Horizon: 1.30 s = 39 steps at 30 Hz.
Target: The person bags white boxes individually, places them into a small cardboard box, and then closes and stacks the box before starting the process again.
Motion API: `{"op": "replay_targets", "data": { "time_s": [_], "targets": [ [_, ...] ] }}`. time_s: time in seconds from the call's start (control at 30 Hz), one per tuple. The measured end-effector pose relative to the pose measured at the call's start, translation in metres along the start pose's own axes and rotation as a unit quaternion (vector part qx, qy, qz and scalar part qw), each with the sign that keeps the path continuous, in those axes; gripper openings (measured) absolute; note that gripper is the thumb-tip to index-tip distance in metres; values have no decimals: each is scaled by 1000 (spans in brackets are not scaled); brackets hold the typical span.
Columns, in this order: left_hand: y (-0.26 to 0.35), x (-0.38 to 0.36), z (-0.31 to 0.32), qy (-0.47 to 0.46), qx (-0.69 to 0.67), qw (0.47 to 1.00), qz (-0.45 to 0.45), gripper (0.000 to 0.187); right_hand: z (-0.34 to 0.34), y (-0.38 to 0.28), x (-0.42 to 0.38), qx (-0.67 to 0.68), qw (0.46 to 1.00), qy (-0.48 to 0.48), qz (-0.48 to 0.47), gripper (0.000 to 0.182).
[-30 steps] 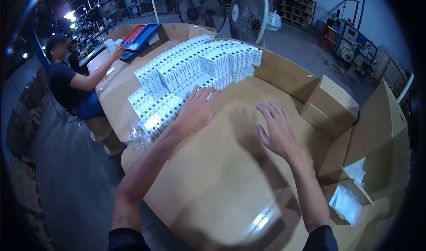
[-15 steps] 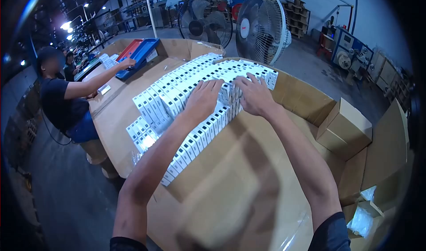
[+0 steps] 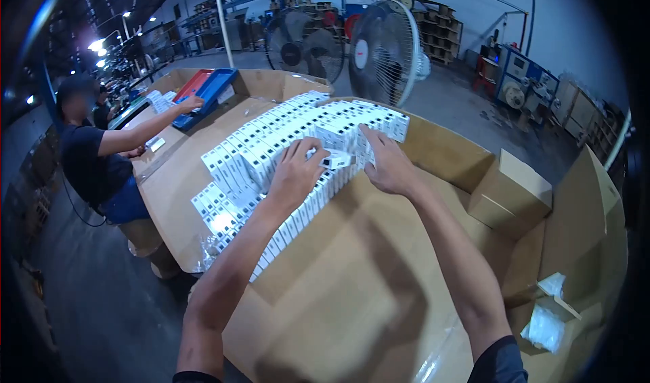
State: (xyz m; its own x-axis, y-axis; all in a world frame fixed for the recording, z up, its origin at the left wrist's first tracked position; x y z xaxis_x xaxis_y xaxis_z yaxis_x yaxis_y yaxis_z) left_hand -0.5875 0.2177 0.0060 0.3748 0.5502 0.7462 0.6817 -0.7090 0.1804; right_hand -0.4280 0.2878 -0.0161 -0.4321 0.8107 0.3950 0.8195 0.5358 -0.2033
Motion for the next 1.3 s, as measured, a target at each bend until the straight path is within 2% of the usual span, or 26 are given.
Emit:
{"op": "replay_targets", "data": {
  "time_s": [0.07, 0.1, 0.2, 0.27, 0.33, 0.37, 0.4, 0.5, 0.53, 0.6, 0.63, 0.67, 0.7, 0.73, 0.8, 0.87, 0.93, 1.0, 1.03, 1.1, 1.2, 1.23, 1.3],
  "targets": [
    [37, -6, -11, 25, -31, 999, 7, 39, -25, -2, -43, 91, 996, 6, 15, 76],
    [57, -10, -14, 38, -64, 997, 5, 39, -32, -3, -66, 187, 981, -32, 39, 74],
    [128, -27, -14, 60, -166, 984, 12, 41, -61, -18, -149, 450, 874, -128, 130, 70],
    [192, -34, -7, 65, -151, 984, 69, 44, -87, -25, -204, 528, 833, -109, 128, 68],
    [256, -38, 8, 38, -191, 976, 96, 47, -109, -15, -256, 546, 828, -48, 121, 67],
    [288, -40, 15, 30, -208, 971, 114, 48, -123, -10, -284, 552, 824, -32, 125, 64],
    [317, -41, 19, 21, -219, 967, 131, 49, -135, -4, -311, 563, 816, -14, 135, 53],
    [398, -30, 47, -74, -294, 937, 175, 42, -177, 35, -397, 492, 842, 54, 215, 26],
    [421, -23, 56, -106, -323, 923, 180, 42, -188, 51, -424, 481, 843, 58, 233, 23],
    [465, -8, 76, -171, -377, 892, 183, 43, -218, 79, -470, 551, 780, 115, 273, 17],
    [482, 4, 87, -180, -377, 889, 186, 47, -242, 100, -492, 440, 842, 137, 280, 16],
    [497, 19, 99, -178, -396, 883, 176, 40, -267, 122, -509, 321, 891, 155, 281, 15],
    [511, 34, 117, -202, -403, 877, 166, 36, -289, 141, -521, 254, 913, 181, 265, 16],
    [524, 49, 138, -225, -410, 870, 154, 31, -304, 162, -534, 230, 903, 170, 321, 17],
    [550, 78, 186, -218, -372, 886, 171, 22, -343, 190, -543, 25, 938, 199, 283, 18],
    [573, 105, 246, -242, -322, 896, 189, 20, -353, 226, -550, 22, 926, 206, 315, 16],
    [593, 134, 347, -359, -178, 895, 196, 26, -355, 261, -558, 29, 925, 217, 310, 24],
    [585, 136, 421, -419, -78, 875, 228, 35, -353, 284, -560, 37, 919, 261, 294, 31],
    [583, 135, 440, -426, -45, 873, 232, 37, -351, 294, -563, 56, 918, 249, 302, 42],
    [574, 132, 473, -439, 23, 866, 239, 41, -347, 308, -570, 139, 903, 256, 317, 44],
    [576, 113, 500, -456, 57, 807, 371, 37, -342, 310, -573, 226, 884, 268, 308, 47],
    [576, 113, 504, -491, 33, 795, 355, 32, -339, 310, -573, 257, 877, 268, 307, 46],
    [569, 124, 505, -496, 70, 807, 312, 28, -338, 309, -572, 293, 865, 257, 317, 46]
  ]
}}
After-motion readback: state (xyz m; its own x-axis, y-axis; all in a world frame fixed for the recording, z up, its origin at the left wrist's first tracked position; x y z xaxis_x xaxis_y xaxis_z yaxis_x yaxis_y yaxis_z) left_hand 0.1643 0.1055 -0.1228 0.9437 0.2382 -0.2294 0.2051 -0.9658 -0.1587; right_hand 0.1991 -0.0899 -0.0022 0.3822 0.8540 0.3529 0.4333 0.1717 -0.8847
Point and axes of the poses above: each hand's wrist, its own x-axis towards the middle knuckle, its own z-axis out of the palm, y = z × x, the point moved 10 cm from there along x, towards the middle knuckle, and after that the axes turned 10 degrees about -x, right-handed, at the moved point
